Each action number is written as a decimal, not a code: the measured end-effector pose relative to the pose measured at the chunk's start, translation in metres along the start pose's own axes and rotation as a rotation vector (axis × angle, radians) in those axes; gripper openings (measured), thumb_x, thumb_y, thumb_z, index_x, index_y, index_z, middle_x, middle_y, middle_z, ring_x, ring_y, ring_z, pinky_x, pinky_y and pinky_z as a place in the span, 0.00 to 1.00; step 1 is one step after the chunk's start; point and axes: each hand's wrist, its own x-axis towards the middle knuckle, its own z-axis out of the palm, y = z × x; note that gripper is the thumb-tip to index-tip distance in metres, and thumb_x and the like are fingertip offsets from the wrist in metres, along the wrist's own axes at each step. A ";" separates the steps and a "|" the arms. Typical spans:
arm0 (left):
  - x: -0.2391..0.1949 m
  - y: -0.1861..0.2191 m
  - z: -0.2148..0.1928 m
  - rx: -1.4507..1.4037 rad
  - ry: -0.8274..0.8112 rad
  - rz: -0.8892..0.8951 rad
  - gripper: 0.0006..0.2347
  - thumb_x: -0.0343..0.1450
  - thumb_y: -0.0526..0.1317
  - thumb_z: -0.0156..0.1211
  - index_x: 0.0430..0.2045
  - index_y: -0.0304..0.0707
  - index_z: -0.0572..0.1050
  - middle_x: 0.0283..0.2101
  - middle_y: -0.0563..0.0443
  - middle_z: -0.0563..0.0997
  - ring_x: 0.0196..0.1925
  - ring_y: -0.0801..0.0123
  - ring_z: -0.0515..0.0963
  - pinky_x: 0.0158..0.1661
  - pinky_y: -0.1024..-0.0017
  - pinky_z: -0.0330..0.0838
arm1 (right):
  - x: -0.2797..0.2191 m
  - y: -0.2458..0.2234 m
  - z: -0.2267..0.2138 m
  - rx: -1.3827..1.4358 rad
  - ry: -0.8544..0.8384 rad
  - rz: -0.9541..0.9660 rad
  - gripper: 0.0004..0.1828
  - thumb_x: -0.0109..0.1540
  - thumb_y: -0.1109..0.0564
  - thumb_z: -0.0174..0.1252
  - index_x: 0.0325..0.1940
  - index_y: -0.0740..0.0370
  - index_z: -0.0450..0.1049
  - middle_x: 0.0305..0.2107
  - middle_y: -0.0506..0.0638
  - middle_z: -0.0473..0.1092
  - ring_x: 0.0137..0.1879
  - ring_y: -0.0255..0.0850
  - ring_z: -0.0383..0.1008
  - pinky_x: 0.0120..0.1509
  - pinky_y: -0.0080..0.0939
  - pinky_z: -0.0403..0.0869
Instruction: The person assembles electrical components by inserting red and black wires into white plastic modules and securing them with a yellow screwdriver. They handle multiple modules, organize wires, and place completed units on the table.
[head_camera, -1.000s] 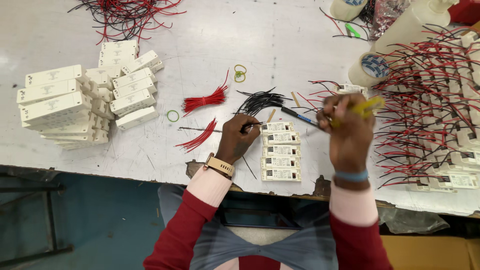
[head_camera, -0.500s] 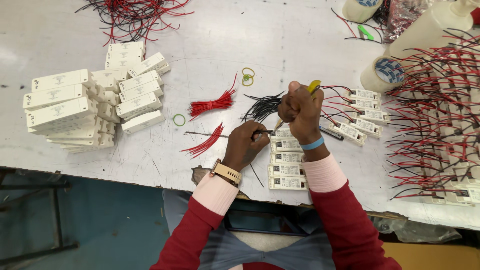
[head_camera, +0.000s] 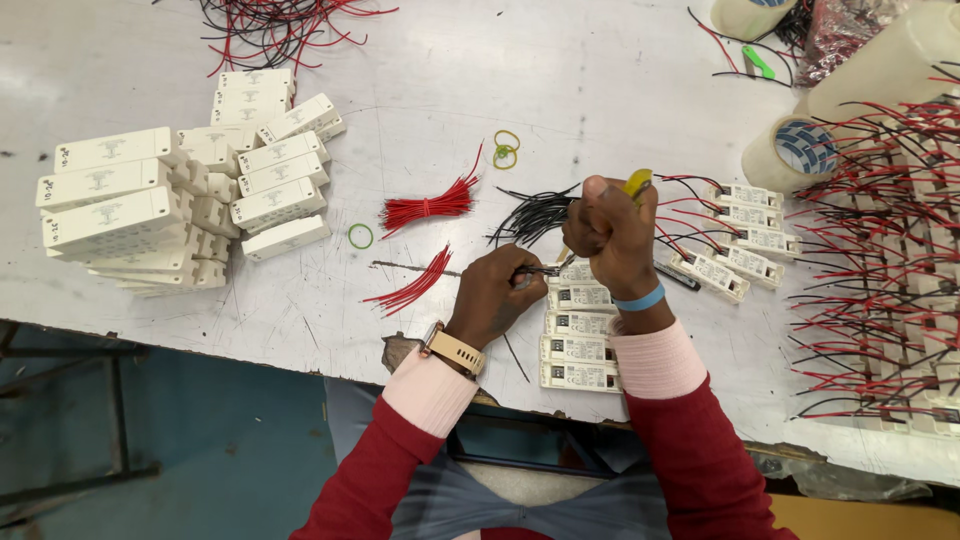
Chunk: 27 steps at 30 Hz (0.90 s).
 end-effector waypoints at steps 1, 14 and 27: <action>0.000 0.000 0.000 -0.002 -0.001 -0.001 0.07 0.62 0.36 0.71 0.29 0.37 0.78 0.24 0.52 0.77 0.22 0.71 0.76 0.26 0.71 0.72 | -0.001 0.001 -0.002 0.018 -0.005 -0.001 0.29 0.68 0.52 0.55 0.18 0.54 0.48 0.11 0.42 0.47 0.16 0.29 0.44 0.21 0.35 0.45; 0.006 0.012 -0.005 0.074 -0.096 0.017 0.06 0.62 0.37 0.69 0.29 0.40 0.82 0.27 0.52 0.80 0.25 0.64 0.80 0.28 0.68 0.73 | -0.003 0.005 -0.009 0.012 -0.014 0.065 0.27 0.65 0.53 0.57 0.18 0.56 0.50 0.11 0.43 0.49 0.17 0.30 0.44 0.21 0.35 0.45; 0.010 0.018 -0.020 -0.032 -0.204 -0.056 0.08 0.68 0.35 0.67 0.39 0.37 0.84 0.33 0.46 0.81 0.30 0.61 0.79 0.33 0.67 0.73 | -0.008 -0.002 -0.031 0.185 -0.042 0.037 0.27 0.69 0.44 0.51 0.21 0.52 0.50 0.12 0.41 0.45 0.19 0.31 0.38 0.22 0.37 0.43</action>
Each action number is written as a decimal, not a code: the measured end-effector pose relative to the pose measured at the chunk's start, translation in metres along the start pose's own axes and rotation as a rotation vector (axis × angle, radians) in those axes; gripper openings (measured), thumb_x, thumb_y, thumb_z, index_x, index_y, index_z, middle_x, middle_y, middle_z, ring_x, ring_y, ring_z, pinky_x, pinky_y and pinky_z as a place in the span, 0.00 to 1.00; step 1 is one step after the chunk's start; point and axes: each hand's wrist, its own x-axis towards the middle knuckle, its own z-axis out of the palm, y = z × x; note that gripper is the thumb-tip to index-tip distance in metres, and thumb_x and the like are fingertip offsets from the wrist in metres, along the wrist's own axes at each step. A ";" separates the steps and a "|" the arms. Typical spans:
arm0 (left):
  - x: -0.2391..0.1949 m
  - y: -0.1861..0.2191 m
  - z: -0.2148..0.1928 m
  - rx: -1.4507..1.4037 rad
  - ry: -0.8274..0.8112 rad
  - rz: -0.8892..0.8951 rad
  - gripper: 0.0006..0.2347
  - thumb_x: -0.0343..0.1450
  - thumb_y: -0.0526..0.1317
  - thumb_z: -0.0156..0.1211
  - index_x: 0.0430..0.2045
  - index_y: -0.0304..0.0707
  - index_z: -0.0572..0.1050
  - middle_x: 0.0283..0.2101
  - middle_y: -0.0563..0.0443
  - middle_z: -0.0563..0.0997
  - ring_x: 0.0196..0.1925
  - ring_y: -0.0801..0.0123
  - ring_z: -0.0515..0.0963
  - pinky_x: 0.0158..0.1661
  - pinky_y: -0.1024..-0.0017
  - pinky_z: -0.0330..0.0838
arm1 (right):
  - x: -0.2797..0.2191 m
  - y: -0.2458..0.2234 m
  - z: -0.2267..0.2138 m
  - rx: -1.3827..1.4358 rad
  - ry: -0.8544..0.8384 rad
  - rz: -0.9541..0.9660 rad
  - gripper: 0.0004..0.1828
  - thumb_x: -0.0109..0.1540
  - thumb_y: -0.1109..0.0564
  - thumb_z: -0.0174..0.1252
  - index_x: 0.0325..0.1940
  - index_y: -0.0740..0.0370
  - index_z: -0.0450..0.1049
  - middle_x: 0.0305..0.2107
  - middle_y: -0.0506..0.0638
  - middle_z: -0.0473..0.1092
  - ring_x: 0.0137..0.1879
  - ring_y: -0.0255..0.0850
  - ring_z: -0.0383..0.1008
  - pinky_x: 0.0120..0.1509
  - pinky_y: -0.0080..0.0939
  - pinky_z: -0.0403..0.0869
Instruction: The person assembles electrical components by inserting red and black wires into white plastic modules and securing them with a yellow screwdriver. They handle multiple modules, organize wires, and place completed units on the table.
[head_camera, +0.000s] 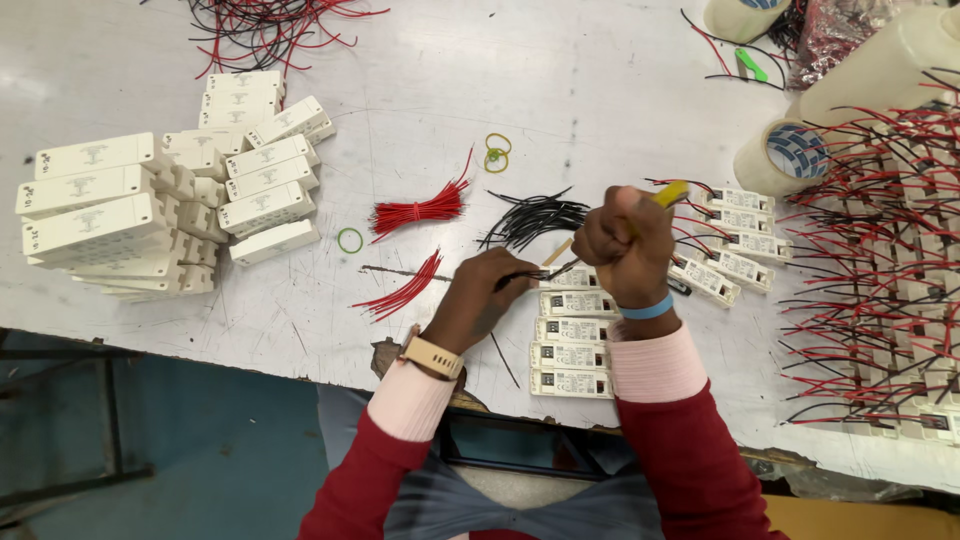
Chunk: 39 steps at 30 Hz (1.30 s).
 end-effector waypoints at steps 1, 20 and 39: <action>-0.003 0.003 -0.002 -0.003 0.057 0.036 0.08 0.68 0.34 0.67 0.40 0.37 0.83 0.34 0.46 0.81 0.32 0.62 0.80 0.34 0.68 0.73 | -0.001 -0.003 -0.004 0.045 -0.013 -0.007 0.27 0.69 0.42 0.50 0.22 0.52 0.50 0.12 0.41 0.44 0.19 0.31 0.38 0.22 0.37 0.43; -0.042 0.042 0.011 -0.031 0.169 -0.007 0.06 0.70 0.36 0.66 0.35 0.32 0.80 0.33 0.44 0.83 0.31 0.63 0.83 0.31 0.71 0.75 | -0.014 -0.022 0.010 -0.007 -0.051 0.177 0.25 0.68 0.49 0.53 0.20 0.55 0.53 0.11 0.41 0.47 0.17 0.29 0.42 0.21 0.34 0.45; -0.033 0.032 0.024 -0.109 0.182 -0.148 0.05 0.63 0.32 0.65 0.28 0.32 0.78 0.30 0.46 0.81 0.26 0.66 0.79 0.28 0.71 0.73 | -0.011 -0.006 0.007 0.002 -0.047 0.182 0.27 0.67 0.52 0.56 0.18 0.54 0.51 0.12 0.41 0.47 0.17 0.29 0.45 0.21 0.34 0.45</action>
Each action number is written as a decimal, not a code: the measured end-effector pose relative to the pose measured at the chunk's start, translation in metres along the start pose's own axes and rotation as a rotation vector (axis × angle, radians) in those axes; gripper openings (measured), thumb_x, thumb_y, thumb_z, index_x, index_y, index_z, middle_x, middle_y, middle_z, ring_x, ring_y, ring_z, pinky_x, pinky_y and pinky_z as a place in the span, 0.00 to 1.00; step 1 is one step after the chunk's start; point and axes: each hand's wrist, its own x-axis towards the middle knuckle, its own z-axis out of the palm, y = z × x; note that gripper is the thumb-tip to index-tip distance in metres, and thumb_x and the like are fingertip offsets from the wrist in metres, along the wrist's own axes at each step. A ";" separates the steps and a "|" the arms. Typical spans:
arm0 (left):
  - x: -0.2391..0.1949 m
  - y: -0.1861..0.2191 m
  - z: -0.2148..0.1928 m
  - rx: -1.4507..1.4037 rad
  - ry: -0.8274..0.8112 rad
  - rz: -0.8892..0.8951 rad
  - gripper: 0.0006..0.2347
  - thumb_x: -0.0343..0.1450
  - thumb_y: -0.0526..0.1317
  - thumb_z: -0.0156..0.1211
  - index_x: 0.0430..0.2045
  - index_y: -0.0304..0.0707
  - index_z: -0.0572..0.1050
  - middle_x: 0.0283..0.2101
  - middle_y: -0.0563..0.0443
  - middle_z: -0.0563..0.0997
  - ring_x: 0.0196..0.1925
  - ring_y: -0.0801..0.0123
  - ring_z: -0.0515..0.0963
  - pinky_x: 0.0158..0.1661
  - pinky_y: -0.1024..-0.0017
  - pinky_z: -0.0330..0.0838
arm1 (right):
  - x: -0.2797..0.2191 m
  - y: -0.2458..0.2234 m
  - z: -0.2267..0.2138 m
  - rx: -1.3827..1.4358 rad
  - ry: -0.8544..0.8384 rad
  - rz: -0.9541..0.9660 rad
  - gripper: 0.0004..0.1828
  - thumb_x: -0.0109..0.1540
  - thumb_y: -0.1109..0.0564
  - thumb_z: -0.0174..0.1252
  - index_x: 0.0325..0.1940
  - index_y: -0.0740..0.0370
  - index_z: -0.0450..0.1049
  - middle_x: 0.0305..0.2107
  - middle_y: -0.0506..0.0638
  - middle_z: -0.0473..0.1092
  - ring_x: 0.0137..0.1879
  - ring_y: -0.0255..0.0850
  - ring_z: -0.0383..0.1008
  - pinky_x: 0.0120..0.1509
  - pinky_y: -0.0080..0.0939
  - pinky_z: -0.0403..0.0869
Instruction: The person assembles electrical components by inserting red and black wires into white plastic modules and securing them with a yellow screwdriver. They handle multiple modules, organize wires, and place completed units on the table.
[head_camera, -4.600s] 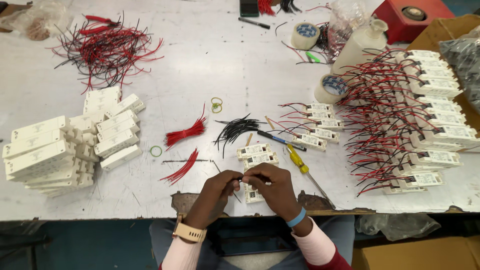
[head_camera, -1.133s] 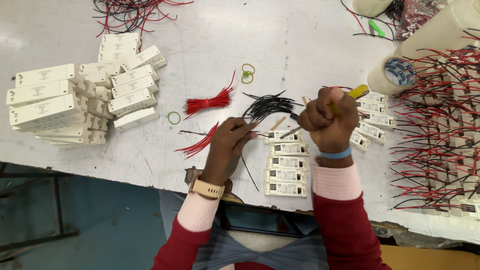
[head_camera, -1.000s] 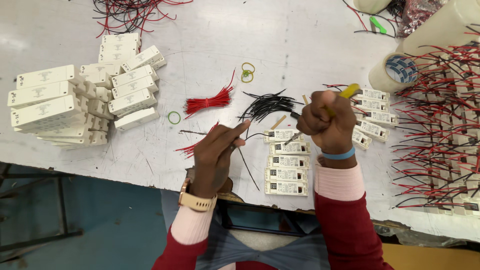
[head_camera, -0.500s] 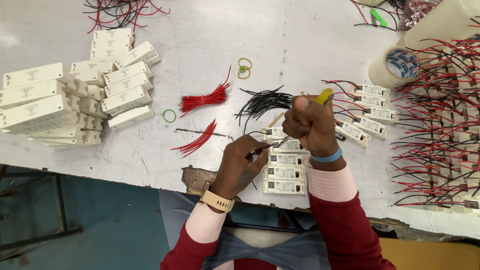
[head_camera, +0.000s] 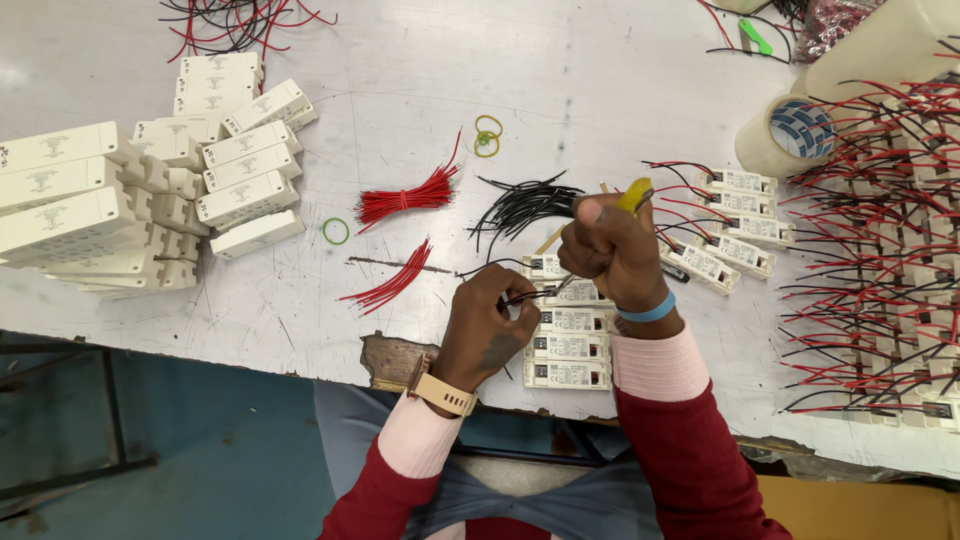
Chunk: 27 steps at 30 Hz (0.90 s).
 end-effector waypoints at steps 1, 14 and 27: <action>0.000 -0.001 0.000 0.010 0.004 0.007 0.05 0.62 0.32 0.65 0.28 0.32 0.78 0.30 0.45 0.81 0.27 0.64 0.79 0.29 0.70 0.73 | -0.001 0.002 0.001 -0.013 0.011 -0.003 0.27 0.66 0.53 0.57 0.18 0.54 0.50 0.12 0.40 0.47 0.18 0.30 0.45 0.22 0.34 0.45; 0.005 0.002 -0.001 0.077 -0.018 0.035 0.05 0.61 0.33 0.65 0.25 0.30 0.78 0.28 0.42 0.81 0.29 0.58 0.81 0.34 0.66 0.75 | -0.004 0.005 0.008 -0.112 0.072 -0.019 0.27 0.64 0.56 0.58 0.18 0.57 0.50 0.12 0.42 0.49 0.17 0.30 0.47 0.21 0.34 0.46; 0.005 -0.002 0.004 0.039 -0.023 0.065 0.05 0.63 0.32 0.65 0.29 0.30 0.79 0.31 0.45 0.81 0.28 0.64 0.81 0.31 0.71 0.75 | -0.005 0.004 0.009 -0.113 0.055 -0.028 0.26 0.65 0.56 0.57 0.18 0.57 0.50 0.12 0.43 0.50 0.17 0.29 0.46 0.21 0.34 0.45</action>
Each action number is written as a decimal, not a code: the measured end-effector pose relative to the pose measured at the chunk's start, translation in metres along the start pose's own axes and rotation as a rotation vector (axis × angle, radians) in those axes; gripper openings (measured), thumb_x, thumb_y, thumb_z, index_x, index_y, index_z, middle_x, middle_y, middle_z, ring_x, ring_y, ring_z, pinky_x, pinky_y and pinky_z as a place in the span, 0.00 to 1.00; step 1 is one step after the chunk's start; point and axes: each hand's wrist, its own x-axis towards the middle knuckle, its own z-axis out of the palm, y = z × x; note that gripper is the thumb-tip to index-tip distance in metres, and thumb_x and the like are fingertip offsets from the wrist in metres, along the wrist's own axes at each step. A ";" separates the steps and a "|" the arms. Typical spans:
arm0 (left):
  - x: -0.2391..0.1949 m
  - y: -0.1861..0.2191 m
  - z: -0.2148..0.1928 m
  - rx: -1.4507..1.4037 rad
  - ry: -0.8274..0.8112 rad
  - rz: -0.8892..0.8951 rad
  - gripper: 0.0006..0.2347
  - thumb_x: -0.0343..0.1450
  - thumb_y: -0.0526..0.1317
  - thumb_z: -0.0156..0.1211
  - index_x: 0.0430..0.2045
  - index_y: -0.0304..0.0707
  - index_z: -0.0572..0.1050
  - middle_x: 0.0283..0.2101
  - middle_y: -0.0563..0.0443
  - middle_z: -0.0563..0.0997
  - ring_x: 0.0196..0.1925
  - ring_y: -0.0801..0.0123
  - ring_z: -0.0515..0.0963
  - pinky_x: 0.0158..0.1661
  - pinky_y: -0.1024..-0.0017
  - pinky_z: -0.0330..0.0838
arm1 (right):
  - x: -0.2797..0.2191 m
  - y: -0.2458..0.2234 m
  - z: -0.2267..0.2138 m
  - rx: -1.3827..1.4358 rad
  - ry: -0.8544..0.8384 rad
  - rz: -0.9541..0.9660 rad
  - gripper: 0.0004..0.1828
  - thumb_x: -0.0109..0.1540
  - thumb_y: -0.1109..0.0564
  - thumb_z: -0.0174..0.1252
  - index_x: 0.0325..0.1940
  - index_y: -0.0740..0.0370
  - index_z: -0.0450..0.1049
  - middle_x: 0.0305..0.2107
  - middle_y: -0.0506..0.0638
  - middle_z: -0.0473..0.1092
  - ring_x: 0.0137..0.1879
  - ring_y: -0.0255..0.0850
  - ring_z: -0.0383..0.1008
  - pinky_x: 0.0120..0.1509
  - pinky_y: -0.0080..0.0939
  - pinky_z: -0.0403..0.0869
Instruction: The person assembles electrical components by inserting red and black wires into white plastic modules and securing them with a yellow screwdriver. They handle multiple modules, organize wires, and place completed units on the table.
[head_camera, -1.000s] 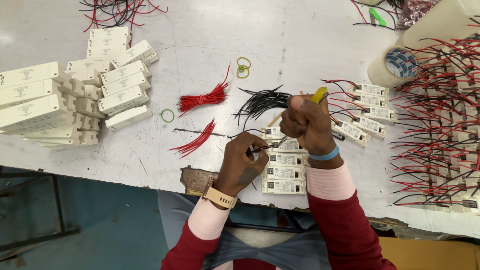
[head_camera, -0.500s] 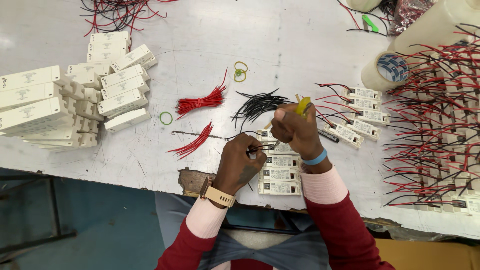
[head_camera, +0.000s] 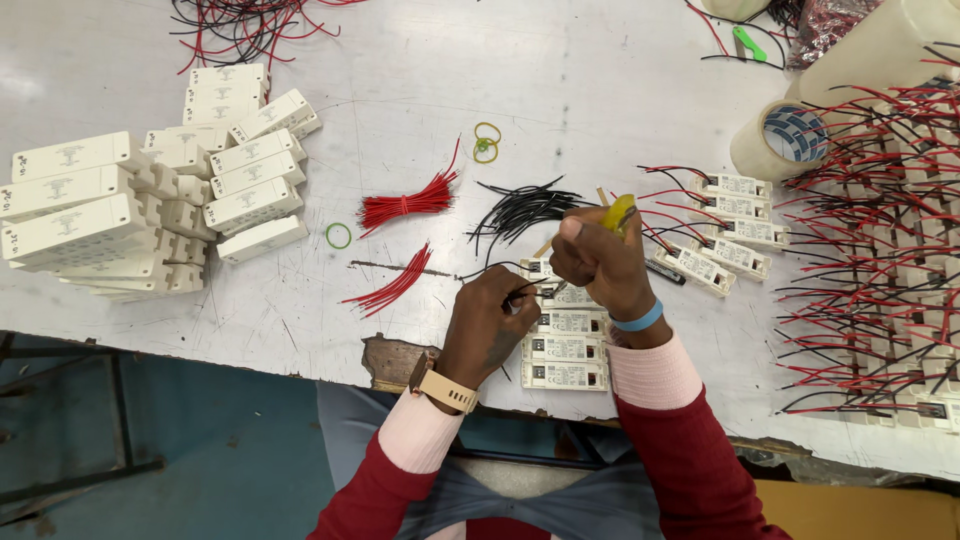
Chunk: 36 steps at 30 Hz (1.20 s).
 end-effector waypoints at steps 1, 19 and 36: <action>0.000 0.000 0.001 0.020 0.019 0.020 0.05 0.63 0.32 0.65 0.30 0.31 0.79 0.32 0.45 0.81 0.28 0.64 0.82 0.31 0.71 0.76 | -0.001 -0.001 0.000 -0.004 0.002 -0.005 0.26 0.65 0.56 0.57 0.18 0.57 0.51 0.12 0.43 0.50 0.17 0.29 0.46 0.21 0.34 0.46; -0.014 0.018 -0.039 0.113 0.220 0.247 0.06 0.68 0.32 0.67 0.36 0.37 0.83 0.38 0.48 0.82 0.36 0.62 0.82 0.38 0.69 0.75 | -0.022 -0.010 -0.029 0.203 -0.153 -0.037 0.26 0.68 0.52 0.53 0.19 0.54 0.51 0.12 0.42 0.47 0.18 0.30 0.42 0.23 0.36 0.44; -0.037 0.004 -0.015 -0.073 -0.009 -0.091 0.06 0.67 0.35 0.68 0.34 0.31 0.83 0.26 0.48 0.81 0.25 0.74 0.78 0.27 0.75 0.72 | -0.023 0.004 -0.015 0.179 -0.200 0.087 0.27 0.67 0.54 0.53 0.17 0.56 0.50 0.13 0.43 0.46 0.19 0.31 0.45 0.24 0.35 0.46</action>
